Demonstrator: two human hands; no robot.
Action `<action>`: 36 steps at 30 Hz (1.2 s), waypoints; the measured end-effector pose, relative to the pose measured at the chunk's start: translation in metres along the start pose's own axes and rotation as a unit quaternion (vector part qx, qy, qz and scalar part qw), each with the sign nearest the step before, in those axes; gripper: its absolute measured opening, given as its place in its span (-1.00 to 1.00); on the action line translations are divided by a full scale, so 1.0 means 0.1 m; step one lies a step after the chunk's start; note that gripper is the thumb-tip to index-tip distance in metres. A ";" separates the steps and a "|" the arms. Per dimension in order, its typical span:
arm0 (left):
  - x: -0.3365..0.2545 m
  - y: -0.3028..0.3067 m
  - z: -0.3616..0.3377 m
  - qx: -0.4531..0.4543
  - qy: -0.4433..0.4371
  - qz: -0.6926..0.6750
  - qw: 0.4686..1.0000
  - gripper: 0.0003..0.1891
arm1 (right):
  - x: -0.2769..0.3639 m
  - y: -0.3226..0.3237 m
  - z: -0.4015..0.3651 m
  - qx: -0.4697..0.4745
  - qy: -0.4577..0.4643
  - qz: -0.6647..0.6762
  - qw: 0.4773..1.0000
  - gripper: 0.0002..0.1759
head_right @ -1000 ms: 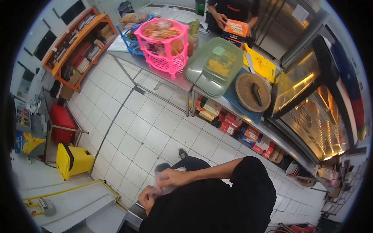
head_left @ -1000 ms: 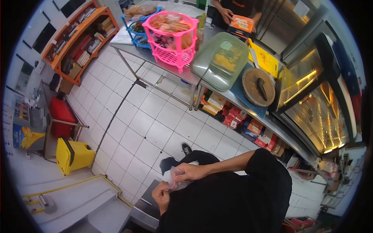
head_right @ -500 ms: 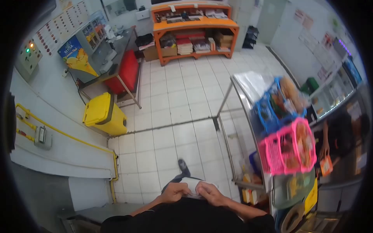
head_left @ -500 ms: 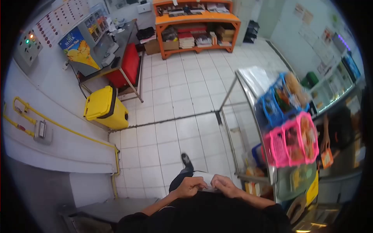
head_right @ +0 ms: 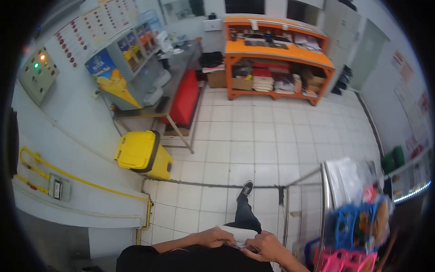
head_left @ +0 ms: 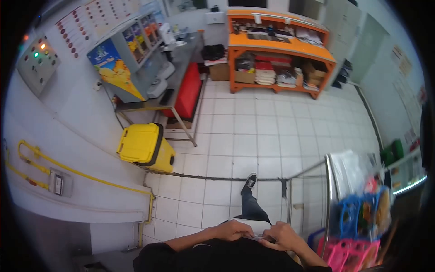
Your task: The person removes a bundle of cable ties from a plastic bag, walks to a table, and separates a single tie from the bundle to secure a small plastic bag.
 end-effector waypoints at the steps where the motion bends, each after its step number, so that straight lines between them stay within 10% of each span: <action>1: 0.05 0.23 0.14 -0.006 0.009 0.013 1.000 -0.66 | -0.04 0.24 0.24 -0.005 0.012 -0.009 1.000 -0.54; 8: 0.14 2.20 1.18 -0.047 0.045 0.157 0.985 -0.79 | -0.70 1.79 2.14 0.115 0.174 0.241 0.948 -0.52; 10: -0.01 2.66 1.47 -0.150 -0.047 0.166 0.973 -0.66 | -0.76 2.07 2.64 0.172 0.176 0.244 0.938 -0.57; 16: 0.70 3.31 1.94 -0.096 0.187 -0.071 0.975 -0.64 | -1.00 2.77 3.72 0.288 0.132 0.188 0.930 -0.58; 21: 1.18 4.32 2.53 -0.100 0.159 -0.037 0.981 -0.73 | -1.32 3.60 4.59 0.223 0.107 0.114 0.962 -0.52; 33: 2.29 7.56 3.98 0.266 0.040 -0.094 0.959 -0.77 | -1.68 5.05 7.11 0.131 0.039 0.166 0.977 -0.52; 36: 2.25 8.22 4.11 0.237 0.023 -0.055 0.970 -0.84 | -1.81 5.30 7.70 0.129 0.057 0.201 0.969 -0.55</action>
Point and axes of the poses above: each hand's wrist, its own z-axis towards the middle knuckle, its own y-axis out of the back of the hand, x = y × z, the point moved 2 cm from there along z, towards the middle knuckle, and after that the axes turned 13 degrees about z, right-handed, at the moved point
